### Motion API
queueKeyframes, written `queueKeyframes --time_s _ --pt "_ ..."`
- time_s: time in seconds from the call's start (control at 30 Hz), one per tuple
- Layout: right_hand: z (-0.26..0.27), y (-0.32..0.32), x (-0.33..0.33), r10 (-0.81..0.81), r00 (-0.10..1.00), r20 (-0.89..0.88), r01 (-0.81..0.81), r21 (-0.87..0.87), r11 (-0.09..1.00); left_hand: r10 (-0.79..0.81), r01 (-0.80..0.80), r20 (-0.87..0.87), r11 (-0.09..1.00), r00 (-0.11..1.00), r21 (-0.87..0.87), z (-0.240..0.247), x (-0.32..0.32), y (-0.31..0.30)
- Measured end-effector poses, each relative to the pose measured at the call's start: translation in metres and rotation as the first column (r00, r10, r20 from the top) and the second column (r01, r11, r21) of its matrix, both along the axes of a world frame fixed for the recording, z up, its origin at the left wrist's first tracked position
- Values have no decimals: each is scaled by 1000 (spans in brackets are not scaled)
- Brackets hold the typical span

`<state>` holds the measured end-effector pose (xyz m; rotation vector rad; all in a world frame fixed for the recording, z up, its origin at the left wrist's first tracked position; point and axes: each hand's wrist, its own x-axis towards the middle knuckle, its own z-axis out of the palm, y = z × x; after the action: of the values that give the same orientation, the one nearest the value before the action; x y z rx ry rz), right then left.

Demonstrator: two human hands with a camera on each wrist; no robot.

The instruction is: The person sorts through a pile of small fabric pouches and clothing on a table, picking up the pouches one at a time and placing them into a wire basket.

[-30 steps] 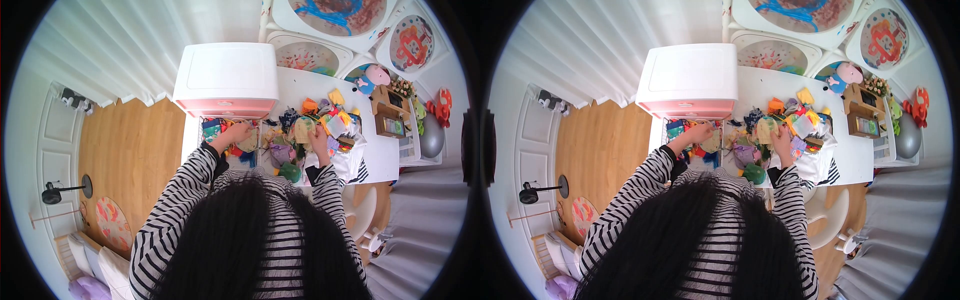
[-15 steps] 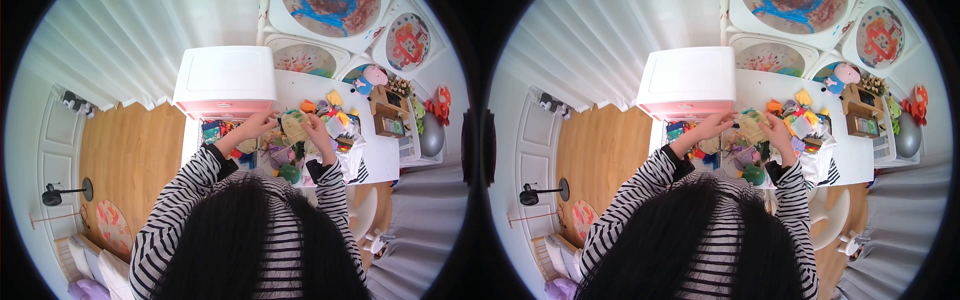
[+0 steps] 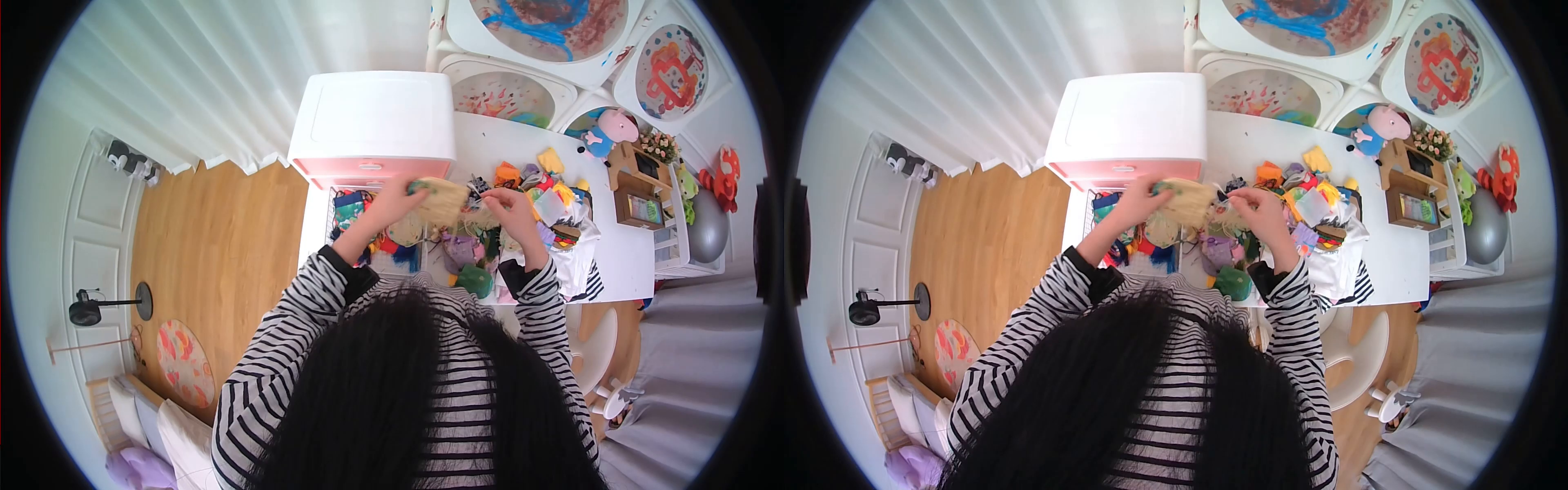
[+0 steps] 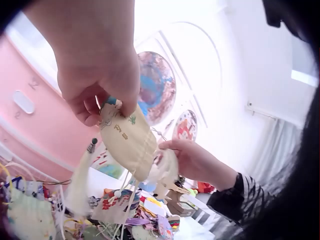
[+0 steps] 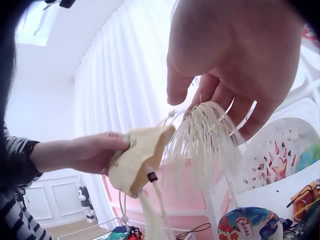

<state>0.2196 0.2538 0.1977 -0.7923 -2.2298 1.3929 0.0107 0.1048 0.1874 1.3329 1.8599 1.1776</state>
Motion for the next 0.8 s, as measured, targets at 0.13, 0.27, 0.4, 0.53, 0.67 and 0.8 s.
queueKeyframes --time_s 0.13,0.27,0.4,0.53,0.67,0.8 --pt "-24 15 14 -140 989 -44 141 18 990 181 -155 290 982 940 -111 -49 -41 -32" --pt "-37 25 31 2 986 167 13 -85 996 408 -337 481 913 776 -231 -116 -74 -65" --pt "-68 26 43 310 822 478 -288 -121 950 590 -390 371 781 717 -488 -142 -85 -85" --pt "-92 21 42 207 701 682 -241 -46 969 538 -363 166 735 827 -572 -140 -79 -90" --pt "-113 12 34 146 768 623 -167 -25 986 298 -378 -233 715 926 -588 -127 -74 -89" --pt "-155 12 31 176 860 479 -194 -13 981 202 -461 -463 691 863 -557 -106 -62 -84"
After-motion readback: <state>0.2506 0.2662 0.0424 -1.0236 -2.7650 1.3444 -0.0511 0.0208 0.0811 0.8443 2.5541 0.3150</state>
